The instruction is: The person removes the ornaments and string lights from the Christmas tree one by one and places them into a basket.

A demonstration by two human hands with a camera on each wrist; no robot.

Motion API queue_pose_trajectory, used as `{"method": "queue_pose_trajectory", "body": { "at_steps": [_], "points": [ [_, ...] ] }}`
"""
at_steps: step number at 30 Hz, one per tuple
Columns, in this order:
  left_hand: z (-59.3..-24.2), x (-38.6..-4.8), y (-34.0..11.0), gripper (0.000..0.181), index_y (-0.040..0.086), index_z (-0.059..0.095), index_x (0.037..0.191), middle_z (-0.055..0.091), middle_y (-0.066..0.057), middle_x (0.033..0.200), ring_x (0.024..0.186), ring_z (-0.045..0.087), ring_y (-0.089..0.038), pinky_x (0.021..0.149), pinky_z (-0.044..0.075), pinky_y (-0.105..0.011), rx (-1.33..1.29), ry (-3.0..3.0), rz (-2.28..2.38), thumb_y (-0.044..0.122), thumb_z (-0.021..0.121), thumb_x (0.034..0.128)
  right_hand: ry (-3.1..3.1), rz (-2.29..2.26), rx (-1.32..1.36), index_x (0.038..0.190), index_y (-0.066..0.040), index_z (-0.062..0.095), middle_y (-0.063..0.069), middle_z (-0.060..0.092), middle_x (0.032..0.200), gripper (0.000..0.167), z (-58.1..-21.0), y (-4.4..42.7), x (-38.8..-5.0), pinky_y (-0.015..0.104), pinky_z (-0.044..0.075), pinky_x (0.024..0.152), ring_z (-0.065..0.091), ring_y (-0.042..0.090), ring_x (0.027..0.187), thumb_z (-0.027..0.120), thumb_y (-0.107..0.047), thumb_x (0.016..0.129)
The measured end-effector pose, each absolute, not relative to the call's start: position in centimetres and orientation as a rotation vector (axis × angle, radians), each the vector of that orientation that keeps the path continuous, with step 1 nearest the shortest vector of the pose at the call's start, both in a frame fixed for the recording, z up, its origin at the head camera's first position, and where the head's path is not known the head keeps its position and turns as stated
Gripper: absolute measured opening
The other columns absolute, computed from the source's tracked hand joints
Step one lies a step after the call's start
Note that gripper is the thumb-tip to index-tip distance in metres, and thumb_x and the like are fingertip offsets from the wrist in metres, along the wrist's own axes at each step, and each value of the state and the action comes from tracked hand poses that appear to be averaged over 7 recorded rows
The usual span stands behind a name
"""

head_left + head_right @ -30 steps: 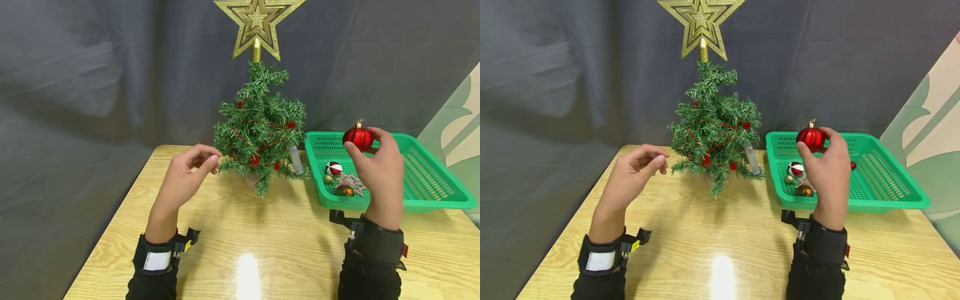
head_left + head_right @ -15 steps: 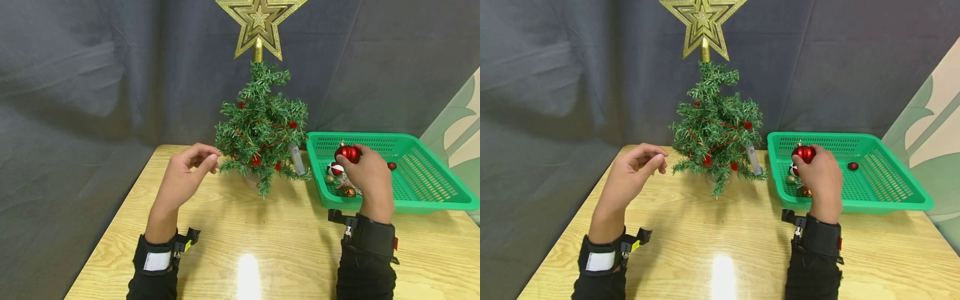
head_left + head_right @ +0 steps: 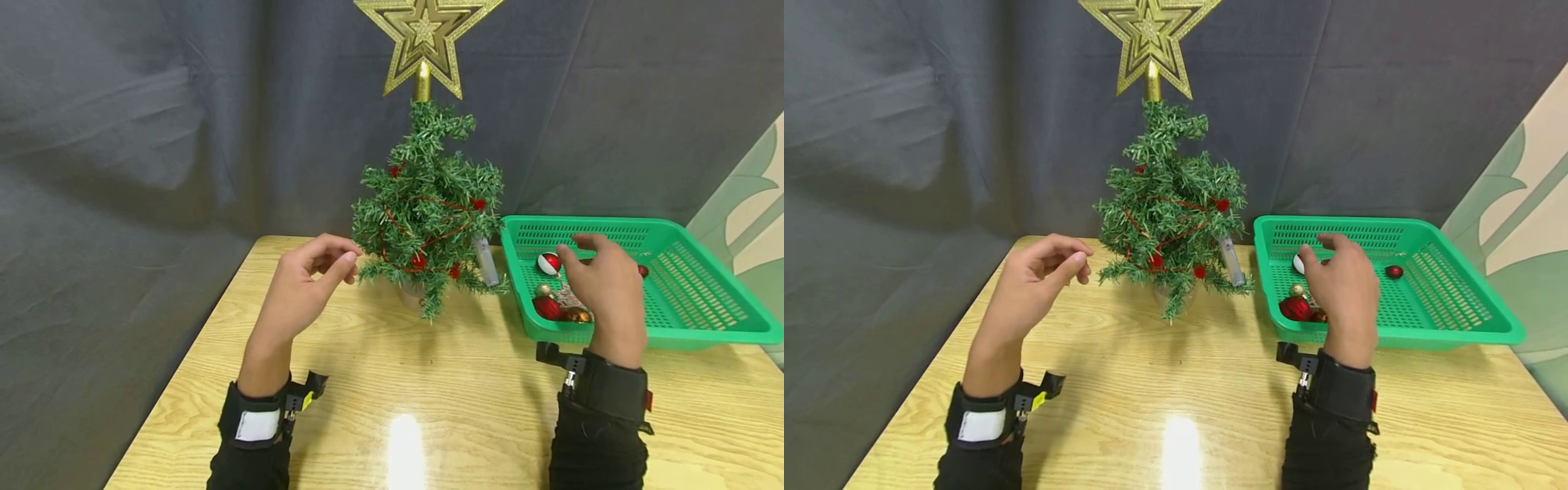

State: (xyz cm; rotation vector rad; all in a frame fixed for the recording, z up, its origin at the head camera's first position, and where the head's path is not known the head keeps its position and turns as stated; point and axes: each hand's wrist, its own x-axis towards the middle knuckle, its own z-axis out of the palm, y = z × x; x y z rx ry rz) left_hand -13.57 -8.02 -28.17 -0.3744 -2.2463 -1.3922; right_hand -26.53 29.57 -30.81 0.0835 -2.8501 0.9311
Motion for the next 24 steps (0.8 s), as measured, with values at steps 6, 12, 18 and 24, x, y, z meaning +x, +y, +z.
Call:
{"method": "queue_pose_trajectory", "body": {
  "at_steps": [6, 12, 18, 24],
  "points": [
    [-28.4, -13.8, -7.9, 0.010, 0.007, 0.070, 0.103, 0.066, -0.010, 0.079, 0.070, 0.062, -0.013, 0.061, 0.046, -0.026, -0.385, -2.248, -1.397, 0.012, 0.062, 0.0985, -2.777, 1.024, 0.074, 0.146, -0.012, 0.048, 0.022, 0.055, 0.141, 0.061, -29.8, 28.8, -25.7, 0.055, 0.046, 0.084, 0.056, 0.042, 0.117, 0.042, -0.053, 0.101],
    [-28.5, -13.7, -8.0, 0.010, 0.009, 0.070, 0.103, 0.066, -0.007, 0.079, 0.069, 0.061, -0.013, 0.059, 0.044, -0.026, -0.367, -2.284, -1.370, 0.014, 0.062, 0.0989, -2.682, 1.090, 0.135, 0.140, -0.015, 0.056, 0.018, 0.060, 0.135, 0.053, -29.1, 27.6, -24.9, 0.042, 0.045, 0.075, 0.057, 0.038, 0.116, 0.045, -0.050, 0.101],
    [-28.5, -13.8, -8.1, 0.010, 0.011, 0.070, 0.103, 0.067, -0.006, 0.079, 0.069, 0.061, -0.013, 0.060, 0.044, -0.027, -0.338, -2.310, -1.342, 0.017, 0.063, 0.0990, -2.550, 1.133, 0.247, 0.130, -0.016, 0.063, 0.010, 0.065, 0.128, 0.042, -28.6, 25.7, -24.0, 0.034, 0.046, 0.077, 0.059, 0.022, 0.108, 0.050, -0.044, 0.102],
    [-28.8, -13.9, -7.9, 0.011, 0.011, 0.071, 0.105, 0.068, -0.012, 0.082, 0.069, 0.062, -0.012, 0.060, 0.044, -0.028, -0.323, -2.305, -1.352, 0.016, 0.063, 0.0989, -2.474, 1.170, 0.320, 0.124, -0.018, 0.066, -0.001, 0.066, 0.120, 0.036, -28.2, 24.5, -23.4, 0.020, 0.047, 0.076, 0.052, -0.007, 0.093, 0.054, -0.043, 0.101]
  ]
}}
